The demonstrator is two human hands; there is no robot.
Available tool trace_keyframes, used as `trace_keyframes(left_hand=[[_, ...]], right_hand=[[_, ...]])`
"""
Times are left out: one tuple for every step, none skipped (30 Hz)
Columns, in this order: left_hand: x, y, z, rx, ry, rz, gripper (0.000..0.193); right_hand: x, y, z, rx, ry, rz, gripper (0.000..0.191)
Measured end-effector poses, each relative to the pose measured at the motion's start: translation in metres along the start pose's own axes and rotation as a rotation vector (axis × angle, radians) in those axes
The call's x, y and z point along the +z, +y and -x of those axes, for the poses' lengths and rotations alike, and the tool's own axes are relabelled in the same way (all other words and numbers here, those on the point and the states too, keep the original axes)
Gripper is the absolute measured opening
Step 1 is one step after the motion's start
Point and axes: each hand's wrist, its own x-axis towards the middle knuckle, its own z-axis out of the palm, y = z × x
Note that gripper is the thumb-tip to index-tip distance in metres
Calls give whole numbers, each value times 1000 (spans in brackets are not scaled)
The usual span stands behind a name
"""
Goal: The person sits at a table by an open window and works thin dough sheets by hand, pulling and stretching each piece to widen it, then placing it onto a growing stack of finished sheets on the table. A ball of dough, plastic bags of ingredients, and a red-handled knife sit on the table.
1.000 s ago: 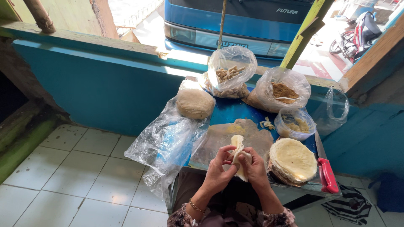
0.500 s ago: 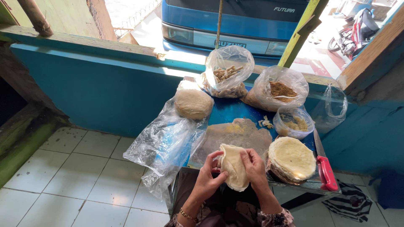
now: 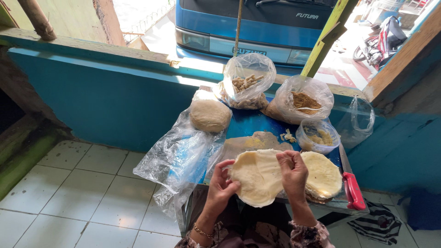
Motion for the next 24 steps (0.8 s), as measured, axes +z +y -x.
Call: trace_keyframes(left_hand=[[-4,-3,0,5,22,56,64],[-7,-6,-2,6,25,92,63],[-10,-8,-3,6,29,127,63],[-12,-10,-3,5,36,163,62],[-15,-12,-4,-1,60,199,61],[-18,-13,-5,-9,82,234,60],[-21,-14,-7,-16,102,269,59],[-23,-14,-8,-24,111,259,58],[-24,-16,-9,-34,123,250,57],[-26,-18,-10,-46,137,241,57],[-27,-19,-11,-60,142,240,55],[-28,-22,-13,-72,148,242,53],[-29,-24,-14,-85,153,242,52],[-30,-27,-16,-80,168,239,51],[-32,-29,-19,-76,181,234,51],[-33,-32,-20,-73,194,229,50],[-35,-34,-20,-92,201,216,50],[-37,-35,-21,-109,207,202,49],[-39,-35,-21,-127,213,188,49],[-40,-35,-21,-119,204,177,49],[-40,-35,-21,-111,195,167,49],[-40,-35,-21,-105,186,156,50],[-40,-35,-21,-114,189,173,49],[-40,-34,-20,-123,193,190,49]], right_hand=[[-5,-2,-5,-29,28,53,19],[-9,-4,-9,-3,37,86,19],[-14,-7,-11,24,46,118,19],[-18,-9,-13,53,52,151,18],[-23,-12,-16,52,58,155,18],[-28,-14,-20,51,66,158,18],[-33,-16,-23,49,76,161,18],[-39,-18,-27,47,71,188,19],[-44,-20,-31,46,64,218,20],[-48,-21,-32,48,56,247,20],[-52,-22,-34,37,43,272,22],[-56,-24,-37,24,29,298,24],[-60,-26,-41,11,16,323,26],[-62,-28,-45,-5,-13,338,27],[-64,-31,-48,-20,-39,353,28],[-66,-33,-51,-34,-64,369,29],[-68,-36,-55,-13,-88,365,27],[-69,-38,-60,8,-111,360,25],[-71,-40,-64,29,-133,354,24],[-75,-42,-72,70,-128,378,24],[-82,-44,-80,112,-123,403,24],[-88,-44,-86,156,-119,427,24],[-93,-43,-91,139,-110,337,24],[-100,-41,-97,121,-102,248,25]])
